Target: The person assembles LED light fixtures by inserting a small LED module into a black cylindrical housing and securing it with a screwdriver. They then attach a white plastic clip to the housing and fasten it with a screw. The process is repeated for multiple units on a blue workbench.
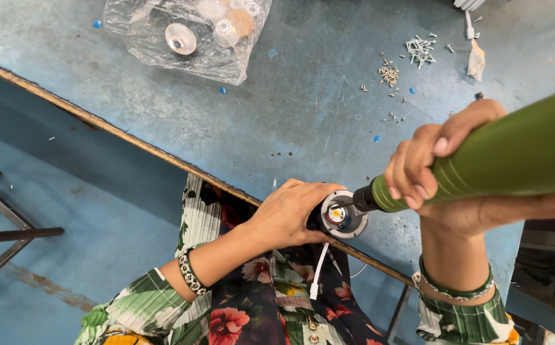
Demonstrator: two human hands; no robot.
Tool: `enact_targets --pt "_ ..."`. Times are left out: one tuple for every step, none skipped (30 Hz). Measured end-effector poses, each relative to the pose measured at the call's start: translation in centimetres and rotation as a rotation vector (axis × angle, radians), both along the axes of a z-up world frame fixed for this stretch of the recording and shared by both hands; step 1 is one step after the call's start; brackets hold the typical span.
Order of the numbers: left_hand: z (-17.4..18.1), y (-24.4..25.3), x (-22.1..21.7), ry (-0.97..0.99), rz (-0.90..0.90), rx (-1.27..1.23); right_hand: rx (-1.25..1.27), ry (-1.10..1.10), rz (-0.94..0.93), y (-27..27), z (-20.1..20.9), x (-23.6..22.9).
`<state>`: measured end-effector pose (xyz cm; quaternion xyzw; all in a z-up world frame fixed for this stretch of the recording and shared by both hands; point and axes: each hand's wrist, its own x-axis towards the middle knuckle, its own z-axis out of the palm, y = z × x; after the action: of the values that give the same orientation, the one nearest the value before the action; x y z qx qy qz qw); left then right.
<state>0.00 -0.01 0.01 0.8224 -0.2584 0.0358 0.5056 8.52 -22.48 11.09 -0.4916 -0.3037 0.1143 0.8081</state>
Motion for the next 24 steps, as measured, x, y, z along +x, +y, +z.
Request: enact_targets --pt "0.0 0.0 0.0 0.002 -0.003 0.004 -0.026 0.004 -0.012 -0.1 0.0 0.1" --pt "0.1 0.0 0.0 0.004 -0.005 0.009 -0.034 0.006 -0.021 -0.1 0.0 0.2" --pt "0.1 0.1 0.1 0.006 -0.008 0.015 -0.043 0.008 -0.029 -0.2 -0.1 0.3" --pt "0.1 0.1 0.1 0.006 -0.009 0.013 -0.038 0.01 -0.037 -0.3 -0.1 0.3" --pt "0.0 0.1 0.1 0.006 -0.011 0.011 -0.019 0.011 -0.027 -0.4 -0.2 0.2" --pt "0.0 0.1 0.1 0.006 -0.013 0.01 0.001 0.012 -0.018 -0.5 -0.3 0.1" --pt "0.0 0.1 0.1 0.014 -0.017 0.016 0.036 0.012 0.008 -0.6 -0.3 -0.1" --pt "0.1 0.1 0.1 0.02 -0.021 0.023 0.04 0.007 0.002 -0.7 -0.3 -0.3" --pt "0.1 0.1 0.1 0.027 -0.025 0.03 0.044 0.001 -0.005 -0.9 -0.3 -0.5" --pt "0.1 0.1 0.2 0.028 -0.026 0.025 0.016 -0.009 -0.046 -1.1 -0.3 -0.8" --pt "0.1 0.0 0.2 0.029 -0.028 0.021 0.005 -0.026 -0.068 -1.3 -0.2 -0.8" --pt "0.1 0.1 0.1 0.031 -0.029 0.017 -0.005 -0.041 -0.089 -1.5 -0.2 -0.9" --pt "0.1 0.1 0.0 0.03 -0.023 0.016 0.002 -0.063 -0.09 -1.8 0.0 -0.9" --pt "0.1 0.0 0.0 0.029 -0.018 0.014 0.009 -0.094 -0.081 -2.1 0.2 -0.8" --pt "0.2 0.0 0.0 0.028 -0.013 0.013 0.012 -0.123 -0.069 -2.5 0.6 -0.7" --pt "0.3 0.0 -0.1 0.022 -0.012 0.012 0.016 -0.161 -0.047 -2.9 1.0 -0.3" --pt "0.4 0.0 -0.1 0.016 -0.012 0.011 0.02 -0.182 -0.042 -3.2 1.3 -0.4" --pt "0.6 0.1 -0.2 0.009 -0.012 0.013 0.026 -0.204 -0.037 -3.4 1.5 -0.3" --pt "0.8 0.2 -0.2 0.028 -0.022 0.012 0.032 -0.21 -0.05 -3.6 1.7 -0.6" --pt "1.1 0.3 -0.2 0.048 -0.034 0.012 0.033 -0.225 -0.06 -3.8 1.9 -0.7" --pt "1.4 0.4 -0.2 0.069 -0.045 0.012 0.035 -0.24 -0.071 -4.1 2.0 -0.8" --pt "1.8 0.6 -0.2 0.006 -0.037 -0.022 0.032 -0.264 -0.079 -4.5 2.1 -0.9" --pt "2.3 0.8 -0.3 -0.056 -0.03 -0.056 0.039 -0.278 -0.078 -5.0 2.2 -0.9" --pt "2.7 0.9 -0.4 -0.117 -0.024 -0.092 0.046 -0.29 -0.078 -5.6 2.1 -0.9"
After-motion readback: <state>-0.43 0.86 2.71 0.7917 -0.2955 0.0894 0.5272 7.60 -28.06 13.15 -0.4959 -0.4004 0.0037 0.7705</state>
